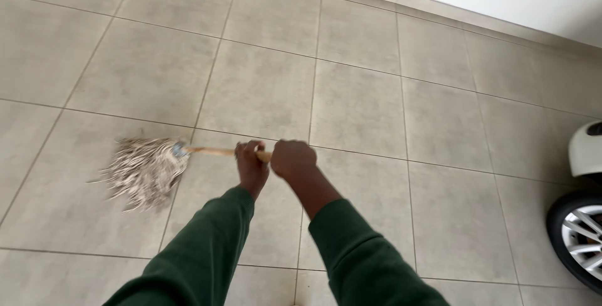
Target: Mopping the tiled floor in a garage using a bucket of soapy water and a string mop.
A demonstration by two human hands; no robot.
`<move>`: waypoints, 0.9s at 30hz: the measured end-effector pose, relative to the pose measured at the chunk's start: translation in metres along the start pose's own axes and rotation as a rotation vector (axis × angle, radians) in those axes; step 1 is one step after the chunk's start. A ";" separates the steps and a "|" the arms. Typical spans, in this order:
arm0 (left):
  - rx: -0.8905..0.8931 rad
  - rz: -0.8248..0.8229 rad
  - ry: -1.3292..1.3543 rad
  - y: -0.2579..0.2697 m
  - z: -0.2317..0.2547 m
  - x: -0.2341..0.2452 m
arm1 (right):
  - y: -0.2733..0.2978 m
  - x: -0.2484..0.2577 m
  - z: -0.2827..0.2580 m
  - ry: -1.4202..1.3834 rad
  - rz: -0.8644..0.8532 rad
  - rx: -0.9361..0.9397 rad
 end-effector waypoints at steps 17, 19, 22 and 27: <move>0.048 -1.064 -0.148 -0.060 0.093 -0.093 | 0.042 -0.004 0.094 -0.197 -0.092 -0.341; 0.069 -1.152 -0.172 -0.054 0.089 -0.079 | 0.044 -0.011 0.083 -0.236 -0.078 -0.328; 0.049 -1.131 -0.130 -0.049 0.077 -0.072 | 0.041 -0.017 0.070 -0.332 -0.095 -0.328; 0.141 -1.126 -0.162 -0.054 0.051 -0.033 | 0.019 -0.022 0.038 -0.393 -0.096 -0.244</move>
Point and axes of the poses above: each hand's wrist, its own y-axis away from the middle knuckle, its own x-axis out of the back of the hand, z = x × y, the point moved 4 cm from there along -y, towards the middle knuckle, and after that the axes turned 11 degrees about -z, right-handed, at the moved point
